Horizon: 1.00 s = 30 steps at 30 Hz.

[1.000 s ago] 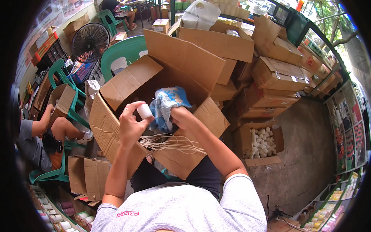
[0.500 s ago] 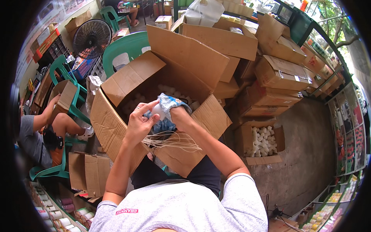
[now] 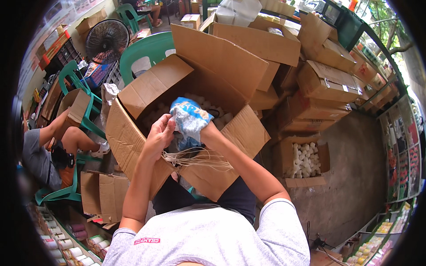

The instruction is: The person inserts a wick into small white cylindrical candles, wipes each candle with a blue cloth, and trims the wick with scissors. The process is repeated for multiple candles taken from a cardboard box.

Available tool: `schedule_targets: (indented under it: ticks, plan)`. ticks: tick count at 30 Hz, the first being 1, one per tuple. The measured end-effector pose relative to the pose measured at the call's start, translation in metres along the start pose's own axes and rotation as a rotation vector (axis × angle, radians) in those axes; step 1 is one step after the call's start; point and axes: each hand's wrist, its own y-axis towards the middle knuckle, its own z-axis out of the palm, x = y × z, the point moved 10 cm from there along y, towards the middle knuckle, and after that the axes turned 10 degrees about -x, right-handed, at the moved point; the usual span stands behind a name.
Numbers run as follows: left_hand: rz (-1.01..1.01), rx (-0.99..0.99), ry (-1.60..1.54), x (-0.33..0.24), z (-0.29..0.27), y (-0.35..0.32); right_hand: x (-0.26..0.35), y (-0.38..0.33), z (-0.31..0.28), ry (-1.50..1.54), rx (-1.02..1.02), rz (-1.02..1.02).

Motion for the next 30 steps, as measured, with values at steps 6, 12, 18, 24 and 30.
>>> schedule_targets:
  ticks: [6, 12, 18, 24, 30]
  plan:
    - [0.154, 0.125, 0.045, 0.001, 0.018, 0.000, -0.018, 0.007, -0.009, -0.180, -0.031, 0.035]
    - [-0.366, 0.205, -0.689, 0.013, 0.024, -0.006, -0.004, 0.049, -0.061, -0.736, 0.046, -0.029]
    - [-0.304, -0.094, -1.019, 0.024, -0.003, 0.009, 0.000, 0.018, -0.031, -0.665, 0.050, -0.022]
    - [0.051, -0.392, -0.947, -0.006, -0.021, 0.007, -0.017, -0.014, 0.026, -0.276, -0.022, -0.087]
    - [0.210, -0.340, -0.873, -0.025, -0.027, -0.005, 0.002, -0.025, 0.034, -0.441, -0.034, -0.183]
